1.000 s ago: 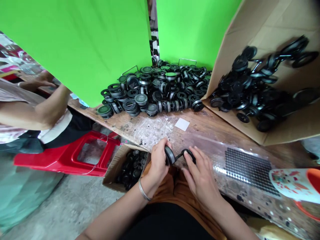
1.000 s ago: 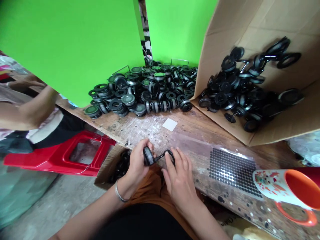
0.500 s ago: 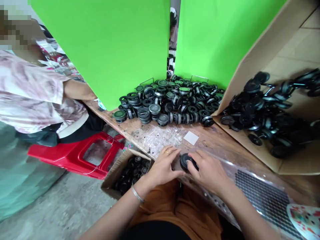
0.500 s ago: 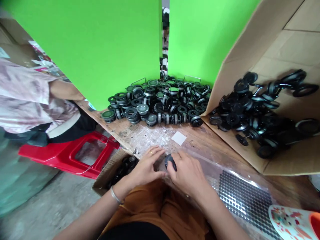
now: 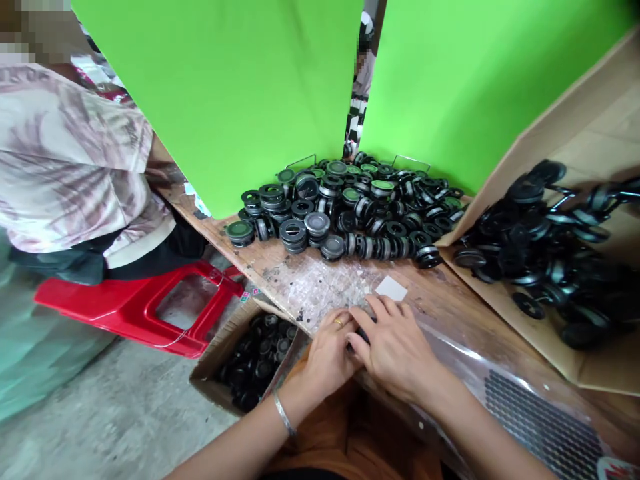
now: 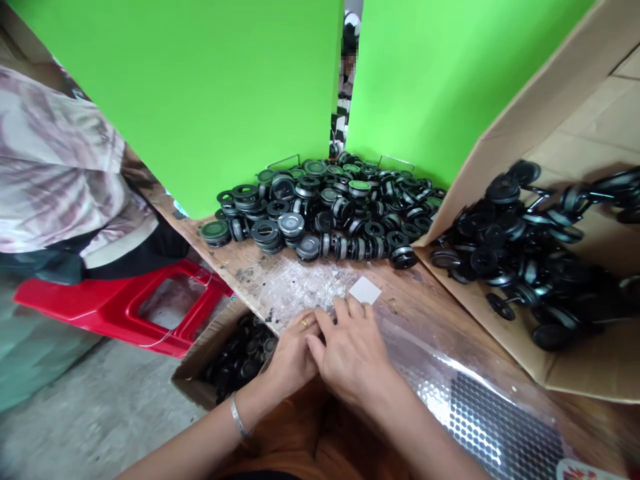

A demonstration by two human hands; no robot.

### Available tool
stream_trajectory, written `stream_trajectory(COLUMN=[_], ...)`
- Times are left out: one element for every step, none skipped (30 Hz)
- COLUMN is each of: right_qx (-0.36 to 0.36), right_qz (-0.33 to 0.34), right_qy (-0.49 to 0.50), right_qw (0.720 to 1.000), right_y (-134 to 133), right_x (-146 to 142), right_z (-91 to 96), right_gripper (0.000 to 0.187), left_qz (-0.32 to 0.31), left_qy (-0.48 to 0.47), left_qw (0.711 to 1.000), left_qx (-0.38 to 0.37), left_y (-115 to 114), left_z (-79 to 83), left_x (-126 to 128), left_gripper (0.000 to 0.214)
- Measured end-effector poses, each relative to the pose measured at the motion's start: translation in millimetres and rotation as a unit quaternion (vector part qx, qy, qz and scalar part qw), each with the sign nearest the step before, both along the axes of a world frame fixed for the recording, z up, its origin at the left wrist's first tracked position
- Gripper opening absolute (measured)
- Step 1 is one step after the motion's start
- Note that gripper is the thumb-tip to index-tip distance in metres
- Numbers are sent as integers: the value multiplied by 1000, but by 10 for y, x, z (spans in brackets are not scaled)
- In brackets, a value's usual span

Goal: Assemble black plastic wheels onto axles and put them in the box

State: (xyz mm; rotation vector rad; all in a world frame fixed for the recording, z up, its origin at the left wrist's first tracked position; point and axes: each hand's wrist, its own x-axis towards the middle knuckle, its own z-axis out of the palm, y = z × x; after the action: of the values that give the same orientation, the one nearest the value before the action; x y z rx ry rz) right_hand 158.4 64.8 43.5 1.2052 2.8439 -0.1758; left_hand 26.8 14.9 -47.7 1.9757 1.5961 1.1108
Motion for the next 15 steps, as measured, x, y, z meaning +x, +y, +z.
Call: stream_trajectory(right_qx=[16, 28, 34, 37, 38, 39, 40, 41, 38, 28, 9, -14, -31, -35, -23], right_qz=[5, 1, -10, -21, -30, -36, -40, -42, -41, -40, -38, -40, -47, -62, -80], right_qy=[16, 28, 38, 49, 62, 77, 94, 110, 124, 135, 144, 153, 163, 175, 188], right_qw=[1000, 999, 999, 998, 997, 996, 994, 992, 991, 990, 989, 987, 985, 982, 979], right_y=[15, 27, 37, 46, 53, 60, 66, 72, 78, 86, 96, 108, 122, 137, 153], right_x=[-9, -19, -30, -40, -47, -51, -50, -45, -37, -27, -19, -13, -14, -22, -40], right_z=[-67, -151, -249, -352, -454, -546, -619, -668, -688, -679, -643, -587, -517, -445, -381], right_gripper=[45, 49, 52, 53, 53, 53, 53, 52, 52, 51, 49, 47, 46, 46, 46], left_qz=[4, 8, 14, 21, 29, 36, 41, 45, 47, 50, 53, 57, 58, 56, 53], left_qy=[0, 0, 0, 1, 3, 8, 14, 21, 28, 33, 37, 39, 39, 40, 41], left_qw=[1000, 1000, 1000, 1000, 1000, 999, 999, 999, 999, 998, 998, 998, 997, 997, 998], left_qx=[1, 2, 2, 2, 2, 2, 1, 0, 1, 4, 8, 14, 18, 20, 21], left_y=[-1, 0, 1, 3, 4, 5, 4, 3, 0, -3, -7, -11, -15, -18, -19], left_z=[-5, -10, -14, -17, -18, -19, -19, -19, -21, -23, -27, -31, -35, -38, -40], left_x=[6, 14, 23, 33, 43, 53, 62, 70, 78, 84, 88, 91, 91, 90, 88], left_gripper=[41, 41, 41, 41, 41, 42, 42, 43, 43, 43, 44, 44, 45, 48, 49])
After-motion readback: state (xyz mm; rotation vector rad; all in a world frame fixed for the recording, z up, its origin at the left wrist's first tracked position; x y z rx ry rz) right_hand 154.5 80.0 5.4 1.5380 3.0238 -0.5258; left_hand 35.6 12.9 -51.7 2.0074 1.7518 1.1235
